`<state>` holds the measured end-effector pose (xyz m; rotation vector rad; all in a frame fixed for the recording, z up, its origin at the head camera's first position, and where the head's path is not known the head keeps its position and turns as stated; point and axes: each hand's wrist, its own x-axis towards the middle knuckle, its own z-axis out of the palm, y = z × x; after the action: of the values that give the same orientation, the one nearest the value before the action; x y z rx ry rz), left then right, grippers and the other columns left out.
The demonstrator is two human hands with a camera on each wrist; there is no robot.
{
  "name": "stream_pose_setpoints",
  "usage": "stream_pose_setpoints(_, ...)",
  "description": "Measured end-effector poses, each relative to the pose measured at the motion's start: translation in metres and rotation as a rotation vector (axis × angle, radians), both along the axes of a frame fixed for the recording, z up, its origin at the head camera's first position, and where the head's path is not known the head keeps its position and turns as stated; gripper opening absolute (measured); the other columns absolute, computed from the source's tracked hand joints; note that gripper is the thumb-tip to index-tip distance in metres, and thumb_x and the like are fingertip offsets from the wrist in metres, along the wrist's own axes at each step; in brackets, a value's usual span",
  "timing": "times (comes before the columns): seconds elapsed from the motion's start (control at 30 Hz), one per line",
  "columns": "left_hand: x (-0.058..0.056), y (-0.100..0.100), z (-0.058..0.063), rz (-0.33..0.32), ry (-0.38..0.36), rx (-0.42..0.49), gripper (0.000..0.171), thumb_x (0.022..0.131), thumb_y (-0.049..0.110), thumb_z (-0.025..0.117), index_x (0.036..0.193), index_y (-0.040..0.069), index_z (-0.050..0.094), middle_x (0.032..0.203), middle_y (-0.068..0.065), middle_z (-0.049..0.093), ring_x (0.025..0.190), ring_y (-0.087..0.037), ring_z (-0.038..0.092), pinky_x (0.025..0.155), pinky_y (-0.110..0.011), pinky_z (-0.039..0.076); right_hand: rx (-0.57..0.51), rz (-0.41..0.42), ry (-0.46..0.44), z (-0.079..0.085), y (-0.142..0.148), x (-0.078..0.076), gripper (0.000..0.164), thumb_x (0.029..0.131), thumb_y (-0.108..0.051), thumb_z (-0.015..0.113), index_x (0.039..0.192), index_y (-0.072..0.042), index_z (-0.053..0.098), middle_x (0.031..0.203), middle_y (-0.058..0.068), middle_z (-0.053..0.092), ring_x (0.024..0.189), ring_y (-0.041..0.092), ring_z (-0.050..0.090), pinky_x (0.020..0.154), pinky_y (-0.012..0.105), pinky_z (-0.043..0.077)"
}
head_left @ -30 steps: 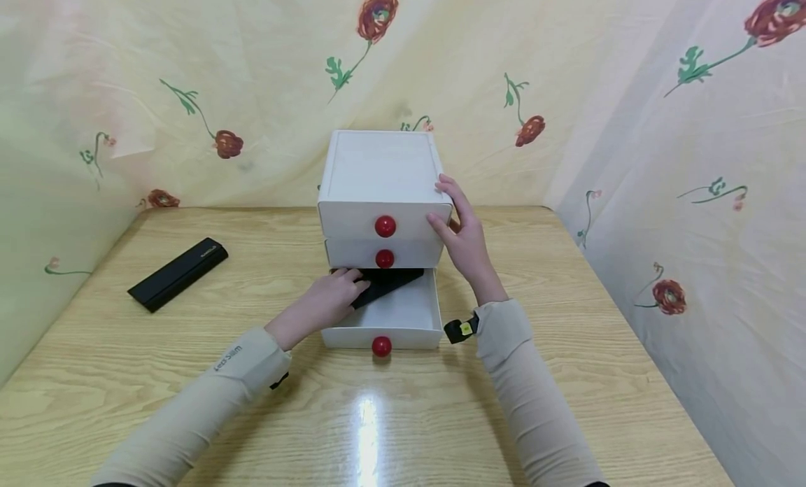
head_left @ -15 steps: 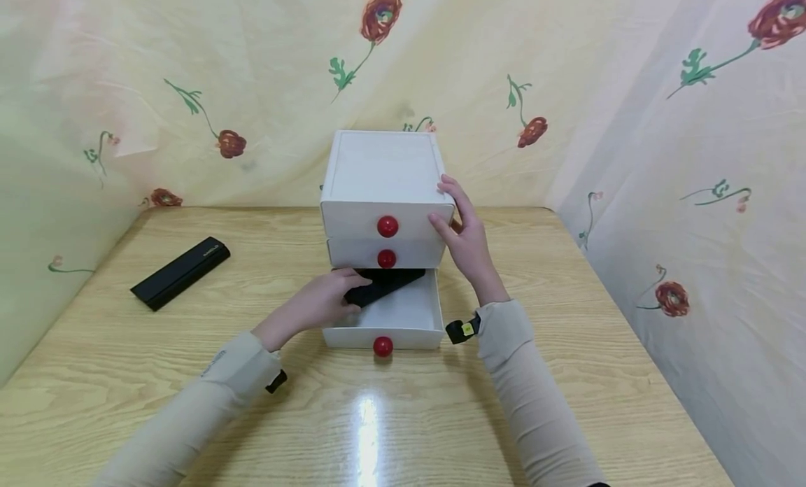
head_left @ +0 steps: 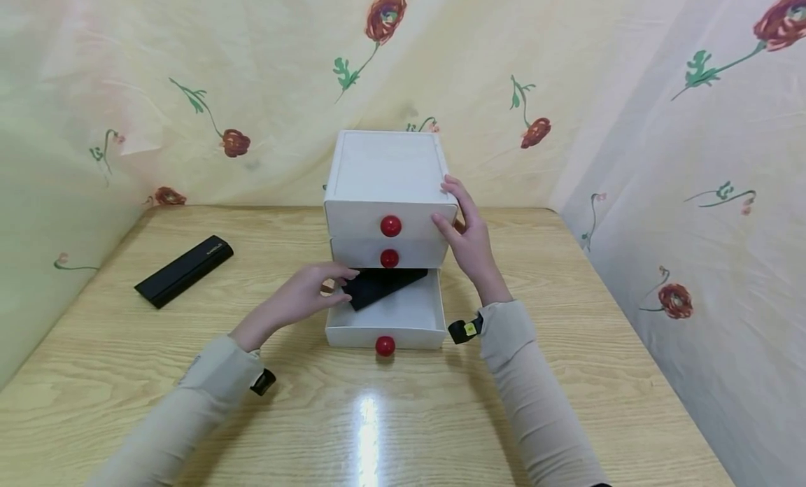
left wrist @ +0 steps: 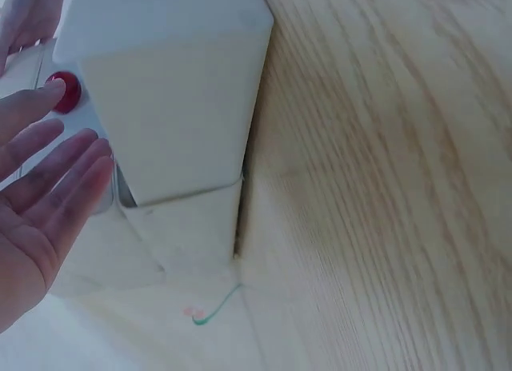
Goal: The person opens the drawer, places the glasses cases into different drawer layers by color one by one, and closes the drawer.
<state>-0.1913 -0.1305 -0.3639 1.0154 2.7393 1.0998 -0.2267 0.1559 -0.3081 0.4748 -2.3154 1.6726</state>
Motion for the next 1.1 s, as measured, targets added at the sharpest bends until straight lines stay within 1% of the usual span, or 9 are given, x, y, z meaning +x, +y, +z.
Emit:
stream_pose_setpoints(0.13, 0.000, -0.009, 0.000, 0.020, -0.021, 0.039, 0.037, 0.086, 0.004, 0.071, 0.121, -0.004, 0.063, 0.115, -0.021, 0.068, 0.101, -0.033, 0.066, 0.080, -0.040, 0.060, 0.010, -0.003, -0.011, 0.009, -0.003, 0.009, 0.052, 0.098, -0.015, 0.056, 0.147, -0.010, 0.038, 0.160, 0.001, 0.027, 0.150, 0.021, 0.021, 0.115, 0.057, 0.029)
stream_pose_setpoints(0.27, 0.000, -0.021, -0.001, 0.056, -0.028, 0.043, 0.038, 0.087, 0.008, 0.070, 0.124, -0.002, 0.063, 0.117, -0.019, 0.068, 0.102, -0.032, 0.066, 0.079, -0.038, 0.060, 0.014, -0.003, -0.012, 0.011, -0.004, 0.011, 0.055, 0.098, -0.015, 0.056, 0.149, -0.012, 0.035, 0.160, 0.002, 0.026, 0.150, 0.022, 0.021, 0.115, 0.058, 0.029)
stream_pose_setpoints(0.43, -0.001, -0.040, 0.000, 0.123, -0.045, 0.035, 0.041, 0.089, 0.012, 0.069, 0.129, 0.002, 0.060, 0.119, -0.018, 0.068, 0.103, -0.032, 0.065, 0.079, -0.037, 0.060, -0.005, 0.000, 0.010, 0.009, -0.005, 0.009, 0.055, 0.098, -0.014, 0.057, 0.148, -0.010, 0.036, 0.160, 0.003, 0.028, 0.149, 0.024, 0.022, 0.114, 0.058, 0.031)
stream_pose_setpoints(0.57, -0.001, -0.059, -0.002, 0.172, -0.028, 0.007, 0.042, 0.090, 0.011, 0.068, 0.131, 0.001, 0.058, 0.117, -0.019, 0.068, 0.103, -0.033, 0.066, 0.079, -0.038, 0.060, -0.018, 0.005, 0.025, 0.008, -0.005, 0.009, 0.052, 0.097, -0.011, 0.057, 0.145, -0.007, 0.039, 0.159, 0.004, 0.029, 0.149, 0.024, 0.023, 0.113, 0.059, 0.032)
stream_pose_setpoints(0.73, -0.003, -0.083, -0.007, 0.227, -0.017, -0.036, 0.043, 0.092, 0.011, 0.066, 0.132, 0.000, 0.056, 0.117, -0.020, 0.068, 0.101, -0.032, 0.066, 0.080, -0.042, 0.059, -0.019, 0.007, 0.021, 0.009, -0.004, 0.010, 0.051, 0.097, -0.011, 0.057, 0.144, -0.006, 0.039, 0.159, 0.003, 0.029, 0.149, 0.024, 0.023, 0.114, 0.058, 0.031)
stream_pose_setpoints(0.9, -0.002, -0.106, -0.009, 0.288, 0.036, -0.049, 0.044, 0.091, 0.010, 0.067, 0.131, -0.002, 0.057, 0.115, -0.020, 0.069, 0.096, -0.033, 0.068, 0.076, -0.044, 0.059, -0.022, 0.010, 0.016, 0.008, -0.003, 0.009, 0.050, 0.097, -0.011, 0.057, 0.144, -0.006, 0.039, 0.159, 0.003, 0.028, 0.149, 0.023, 0.022, 0.114, 0.058, 0.031)
stream_pose_setpoints(1.0, 0.000, -0.120, -0.008, 0.330, 0.058, -0.084, 0.044, 0.090, 0.011, 0.068, 0.132, -0.001, 0.056, 0.114, -0.020, 0.069, 0.095, -0.033, 0.068, 0.077, -0.047, 0.058, -0.019, 0.005, 0.030, -0.003, 0.001, -0.001, 0.050, 0.097, -0.015, 0.058, 0.144, -0.011, 0.041, 0.158, -0.003, 0.030, 0.149, 0.019, 0.023, 0.114, 0.058, 0.032)
stream_pose_setpoints(1.1, 0.000, -0.131, -0.007, 0.365, 0.052, -0.131, 0.046, 0.091, 0.014, 0.067, 0.133, -0.001, 0.055, 0.116, -0.021, 0.068, 0.097, -0.035, 0.068, 0.078, -0.050, 0.056, -0.020, 0.000, 0.028, -0.010, 0.004, -0.008, 0.051, 0.097, -0.017, 0.059, 0.145, -0.015, 0.041, 0.158, -0.007, 0.029, 0.149, 0.016, 0.023, 0.114, 0.057, 0.031)
